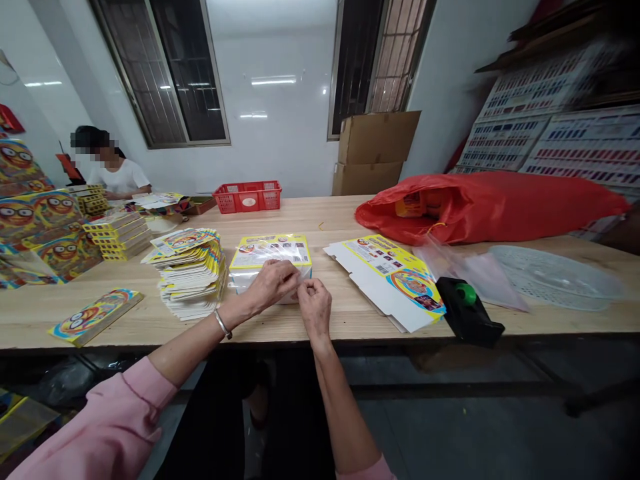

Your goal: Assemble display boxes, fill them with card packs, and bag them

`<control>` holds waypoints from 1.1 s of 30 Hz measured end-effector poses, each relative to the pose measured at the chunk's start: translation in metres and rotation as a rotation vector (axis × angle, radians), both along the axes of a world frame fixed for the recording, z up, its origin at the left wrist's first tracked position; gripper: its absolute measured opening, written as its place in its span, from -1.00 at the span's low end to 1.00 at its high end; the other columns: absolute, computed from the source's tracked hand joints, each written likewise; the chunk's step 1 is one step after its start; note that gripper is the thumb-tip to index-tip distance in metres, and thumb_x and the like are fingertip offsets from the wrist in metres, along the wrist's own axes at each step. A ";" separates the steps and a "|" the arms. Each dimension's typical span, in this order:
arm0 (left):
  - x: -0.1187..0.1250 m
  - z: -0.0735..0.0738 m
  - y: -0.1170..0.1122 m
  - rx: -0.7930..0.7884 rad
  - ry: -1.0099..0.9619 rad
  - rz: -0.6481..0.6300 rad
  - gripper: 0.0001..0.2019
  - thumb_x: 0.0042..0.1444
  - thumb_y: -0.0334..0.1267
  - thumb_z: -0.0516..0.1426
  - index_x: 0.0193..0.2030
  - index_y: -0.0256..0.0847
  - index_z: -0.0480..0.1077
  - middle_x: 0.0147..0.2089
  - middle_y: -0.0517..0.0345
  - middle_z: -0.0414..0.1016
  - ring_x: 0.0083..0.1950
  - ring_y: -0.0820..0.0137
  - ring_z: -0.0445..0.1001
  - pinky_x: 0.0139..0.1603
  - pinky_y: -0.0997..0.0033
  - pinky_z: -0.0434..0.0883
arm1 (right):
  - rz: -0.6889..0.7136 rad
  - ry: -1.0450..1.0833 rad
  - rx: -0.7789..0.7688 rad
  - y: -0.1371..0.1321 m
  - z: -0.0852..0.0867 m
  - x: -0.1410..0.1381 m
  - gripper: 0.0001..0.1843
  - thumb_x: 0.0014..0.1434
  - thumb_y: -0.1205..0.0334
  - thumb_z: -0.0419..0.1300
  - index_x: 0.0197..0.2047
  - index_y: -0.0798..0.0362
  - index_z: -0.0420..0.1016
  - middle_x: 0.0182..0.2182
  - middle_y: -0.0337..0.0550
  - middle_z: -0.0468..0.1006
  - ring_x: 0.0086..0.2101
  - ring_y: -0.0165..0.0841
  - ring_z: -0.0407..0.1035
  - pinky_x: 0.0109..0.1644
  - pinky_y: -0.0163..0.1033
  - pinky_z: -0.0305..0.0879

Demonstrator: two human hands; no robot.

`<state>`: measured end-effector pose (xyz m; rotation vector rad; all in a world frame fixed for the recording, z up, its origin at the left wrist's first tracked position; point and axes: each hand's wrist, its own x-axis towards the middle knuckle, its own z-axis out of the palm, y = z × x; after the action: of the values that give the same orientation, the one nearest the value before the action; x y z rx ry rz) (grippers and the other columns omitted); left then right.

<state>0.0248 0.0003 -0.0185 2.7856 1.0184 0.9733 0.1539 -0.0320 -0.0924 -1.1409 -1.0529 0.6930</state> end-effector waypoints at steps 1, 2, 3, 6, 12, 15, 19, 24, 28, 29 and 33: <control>0.001 0.002 -0.001 -0.023 -0.042 0.019 -0.77 0.29 -0.31 0.03 -0.38 -0.24 0.41 -0.39 0.14 0.45 -0.35 0.42 0.37 -0.19 0.39 0.32 | 0.012 0.042 -0.050 -0.004 -0.006 -0.001 -0.88 0.00 0.14 0.09 -0.48 -0.03 0.34 -0.63 -0.22 0.51 -0.53 -0.29 0.44 -0.37 -0.23 0.36; 0.001 0.004 -0.001 -0.045 -0.069 0.021 -0.77 0.29 -0.29 0.03 -0.37 -0.24 0.42 -0.37 0.12 0.46 -0.34 0.41 0.38 -0.22 0.41 0.31 | 0.022 0.084 -0.088 -0.008 -0.012 -0.003 -0.88 -0.01 0.12 0.10 -0.48 -0.03 0.34 -0.64 -0.22 0.52 -0.54 -0.28 0.45 -0.38 -0.22 0.37; 0.002 0.006 -0.002 -0.065 -0.082 0.008 -0.77 0.29 -0.27 0.03 -0.34 -0.24 0.43 -0.34 0.10 0.47 -0.32 0.41 0.39 -0.24 0.42 0.31 | 0.032 0.123 -0.113 -0.014 -0.018 -0.005 -0.86 -0.02 0.11 0.10 -0.48 -0.02 0.34 -0.65 -0.21 0.53 -0.55 -0.27 0.46 -0.39 -0.22 0.38; 0.001 0.013 -0.003 -0.125 -0.105 -0.010 -0.75 0.31 -0.21 0.03 -0.30 -0.25 0.46 -0.30 0.07 0.51 -0.30 0.40 0.40 -0.24 0.42 0.31 | 0.056 0.175 -0.152 -0.038 -0.037 -0.017 -0.83 -0.02 0.08 0.12 -0.47 -0.01 0.36 -0.67 -0.20 0.53 -0.58 -0.27 0.46 -0.44 -0.25 0.37; 0.002 0.026 0.004 -0.347 -0.270 0.051 -0.74 0.26 -0.14 0.06 -0.32 -0.24 0.44 -0.39 0.16 0.48 -0.36 0.44 0.40 -0.31 0.47 0.32 | 0.202 -0.007 -0.352 -0.114 -0.122 -0.002 -0.80 -0.01 0.09 0.11 -0.49 0.02 0.43 -0.68 -0.19 0.50 -0.59 -0.28 0.43 -0.48 -0.27 0.32; 0.001 0.032 0.008 -0.427 -0.261 0.008 -0.74 0.24 -0.15 0.07 -0.37 -0.25 0.43 -0.43 0.17 0.48 -0.38 0.44 0.42 -0.32 0.47 0.32 | 0.197 -0.214 -0.512 -0.158 -0.180 0.049 -0.76 -0.04 0.04 0.11 -0.51 0.02 0.47 -0.62 -0.09 0.53 -0.56 -0.17 0.47 -0.48 -0.17 0.37; 0.001 0.038 0.006 -0.437 -0.178 -0.006 -0.76 0.23 -0.18 0.07 -0.38 -0.25 0.43 -0.44 0.18 0.49 -0.39 0.45 0.41 -0.34 0.48 0.30 | -0.097 -0.494 -0.263 -0.166 -0.171 0.094 -0.69 0.03 0.08 0.13 -0.23 0.03 0.56 -0.22 0.09 0.60 -0.26 -0.07 0.54 -0.23 -0.03 0.49; 0.001 0.039 0.006 -0.464 -0.163 0.004 -0.76 0.23 -0.15 0.08 -0.33 -0.25 0.46 -0.41 0.17 0.52 -0.37 0.45 0.44 -0.30 0.48 0.32 | -0.017 -0.510 0.151 -0.075 -0.046 0.049 -0.61 0.24 0.17 0.14 0.12 -0.01 0.43 0.23 0.10 0.31 -0.41 -0.40 0.44 -0.14 -0.13 0.51; -0.001 0.042 0.010 -0.455 -0.142 -0.024 -0.71 0.24 -0.10 0.06 -0.33 -0.25 0.48 -0.39 0.15 0.53 -0.33 0.42 0.46 -0.28 0.47 0.34 | 0.128 -0.508 0.336 0.000 -0.008 0.003 -0.60 0.21 0.26 0.16 0.13 0.03 0.42 0.12 0.09 0.41 -0.23 -0.28 0.48 -0.17 -0.17 0.50; -0.002 0.042 0.011 -0.451 -0.138 -0.029 -0.70 0.24 -0.09 0.06 -0.33 -0.25 0.48 -0.38 0.14 0.53 -0.33 0.41 0.46 -0.28 0.46 0.34 | 0.136 -0.516 0.353 0.009 -0.011 -0.006 -0.68 0.23 0.28 0.13 0.06 0.04 0.46 0.01 0.06 0.48 -0.21 -0.26 0.47 -0.16 -0.17 0.49; -0.005 0.040 0.013 -0.471 -0.150 -0.026 -0.70 0.24 -0.08 0.06 -0.34 -0.25 0.46 -0.38 0.14 0.53 -0.33 0.42 0.45 -0.27 0.46 0.34 | 0.152 -0.673 0.402 0.002 -0.046 -0.023 -0.71 0.35 0.32 -0.03 -0.25 0.03 0.51 -0.35 -0.06 0.55 -0.27 -0.24 0.46 -0.15 -0.18 0.41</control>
<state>0.0198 0.0136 0.0220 2.3028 1.0273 0.7981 0.1306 -0.0302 -0.1383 -0.9576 -1.7704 0.1779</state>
